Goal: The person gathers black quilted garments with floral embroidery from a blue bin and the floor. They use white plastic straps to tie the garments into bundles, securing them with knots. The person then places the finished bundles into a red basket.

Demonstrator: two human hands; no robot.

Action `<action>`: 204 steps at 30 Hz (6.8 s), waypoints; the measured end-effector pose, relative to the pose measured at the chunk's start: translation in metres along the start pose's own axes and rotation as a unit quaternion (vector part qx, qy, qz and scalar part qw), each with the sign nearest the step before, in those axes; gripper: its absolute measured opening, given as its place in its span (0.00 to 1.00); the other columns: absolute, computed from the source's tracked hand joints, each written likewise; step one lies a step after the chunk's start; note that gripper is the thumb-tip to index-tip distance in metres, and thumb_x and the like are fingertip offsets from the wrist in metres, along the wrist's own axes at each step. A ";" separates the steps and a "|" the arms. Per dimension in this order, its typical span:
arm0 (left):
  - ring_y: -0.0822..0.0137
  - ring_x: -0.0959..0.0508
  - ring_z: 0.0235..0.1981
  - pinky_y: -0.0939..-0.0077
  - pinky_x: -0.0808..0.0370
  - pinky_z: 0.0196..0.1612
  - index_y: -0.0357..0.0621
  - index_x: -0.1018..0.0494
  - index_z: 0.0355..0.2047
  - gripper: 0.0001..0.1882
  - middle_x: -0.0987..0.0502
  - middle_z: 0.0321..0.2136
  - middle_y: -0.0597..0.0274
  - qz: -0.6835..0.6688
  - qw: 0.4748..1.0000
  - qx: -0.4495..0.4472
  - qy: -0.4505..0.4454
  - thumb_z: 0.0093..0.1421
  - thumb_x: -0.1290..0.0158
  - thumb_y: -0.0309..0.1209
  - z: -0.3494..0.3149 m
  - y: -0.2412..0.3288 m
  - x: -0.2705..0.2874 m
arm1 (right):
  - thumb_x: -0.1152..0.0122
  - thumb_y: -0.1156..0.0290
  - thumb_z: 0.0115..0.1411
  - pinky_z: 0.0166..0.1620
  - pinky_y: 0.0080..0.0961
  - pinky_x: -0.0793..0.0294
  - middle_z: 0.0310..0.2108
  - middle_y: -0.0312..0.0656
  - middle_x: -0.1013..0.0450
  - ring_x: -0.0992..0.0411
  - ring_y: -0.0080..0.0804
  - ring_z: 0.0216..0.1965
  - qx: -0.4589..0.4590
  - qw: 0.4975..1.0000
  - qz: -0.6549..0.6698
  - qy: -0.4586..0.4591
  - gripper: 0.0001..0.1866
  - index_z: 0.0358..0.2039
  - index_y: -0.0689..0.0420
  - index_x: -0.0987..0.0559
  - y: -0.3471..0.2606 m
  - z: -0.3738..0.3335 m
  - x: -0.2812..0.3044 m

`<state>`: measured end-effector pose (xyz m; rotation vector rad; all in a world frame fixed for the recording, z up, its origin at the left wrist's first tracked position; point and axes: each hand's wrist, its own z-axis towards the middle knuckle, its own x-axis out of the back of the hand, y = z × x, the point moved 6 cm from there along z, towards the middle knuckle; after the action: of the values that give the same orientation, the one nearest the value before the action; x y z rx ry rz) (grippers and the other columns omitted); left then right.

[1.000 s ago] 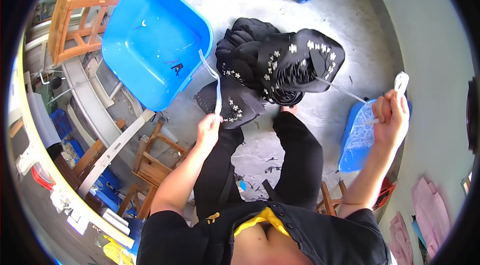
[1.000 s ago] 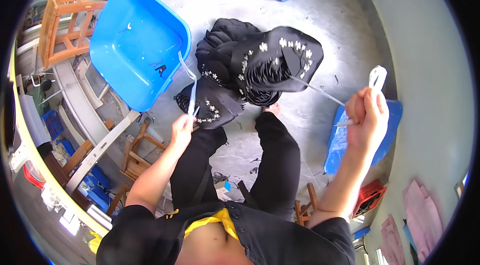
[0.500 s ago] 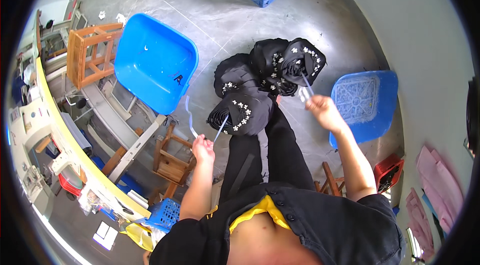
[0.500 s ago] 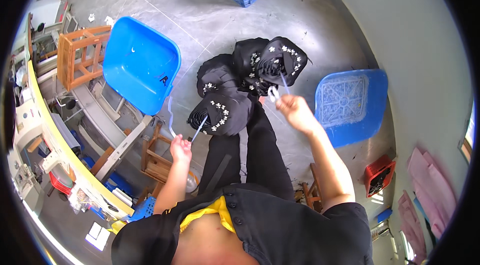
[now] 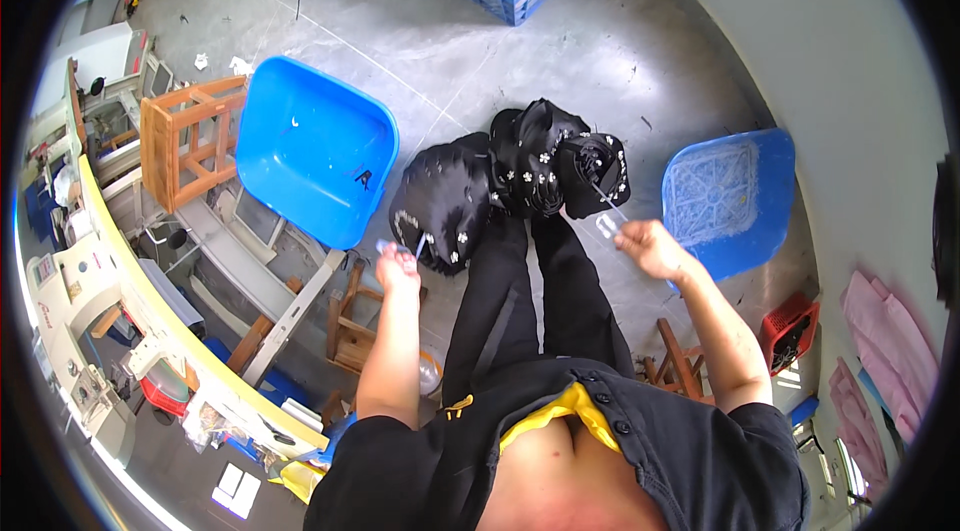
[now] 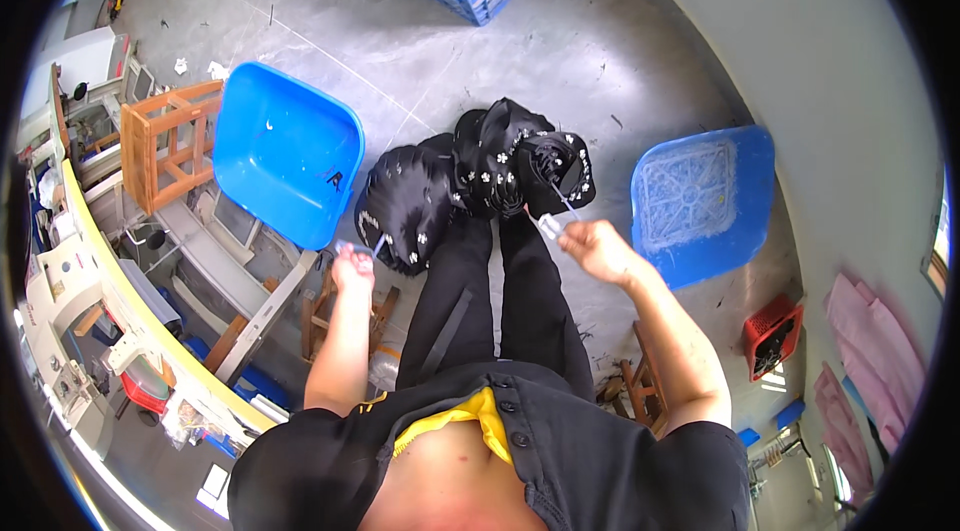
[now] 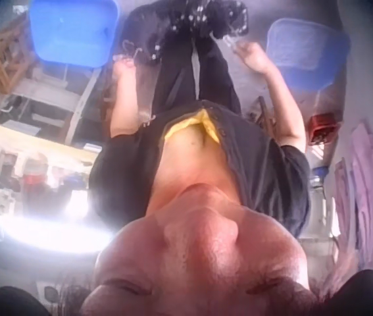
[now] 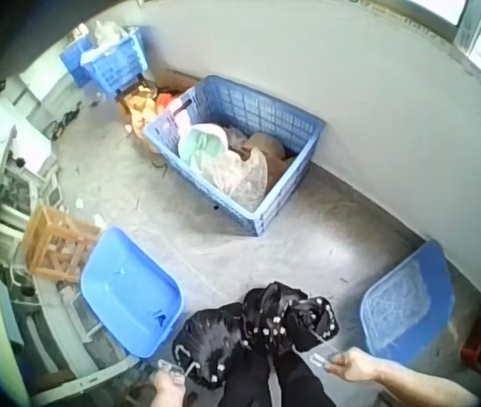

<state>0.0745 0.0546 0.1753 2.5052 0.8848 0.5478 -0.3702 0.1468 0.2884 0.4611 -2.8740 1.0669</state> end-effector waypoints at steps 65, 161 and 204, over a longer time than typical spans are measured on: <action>0.56 0.27 0.32 0.70 0.31 0.36 0.32 0.30 0.30 0.11 0.27 0.28 0.50 0.390 0.827 -0.138 -0.382 0.60 0.56 0.30 -0.007 -0.118 -0.248 | 0.51 0.61 0.58 0.55 0.37 0.43 0.45 0.50 0.35 0.38 0.45 0.50 0.355 0.925 0.136 0.019 0.20 0.48 0.58 0.31 -0.136 0.214 -0.077; 0.59 0.28 0.25 0.69 0.29 0.26 0.43 0.32 0.23 0.10 0.28 0.21 0.61 0.463 0.541 -0.621 -0.328 0.42 0.42 0.23 0.031 -0.062 -0.245 | 0.43 0.74 0.48 0.33 0.22 0.33 0.24 0.38 0.28 0.32 0.25 0.28 0.005 0.972 -0.053 -0.230 0.08 0.29 0.64 0.24 -0.028 0.363 -0.112; 0.71 0.27 0.32 0.77 0.30 0.41 0.36 0.29 0.34 0.09 0.26 0.30 0.61 0.304 0.824 -0.068 -0.474 0.60 0.53 0.30 0.071 -0.110 -0.252 | 0.48 0.68 0.56 0.27 0.41 0.31 0.18 0.49 0.32 0.30 0.51 0.24 0.156 0.975 -0.096 -0.124 0.06 0.27 0.57 0.30 -0.044 0.202 -0.056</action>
<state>-0.1260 -0.0516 0.0046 2.4062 -0.3314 -0.4671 -0.2911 0.0002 0.1542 0.9316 -2.7876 1.5267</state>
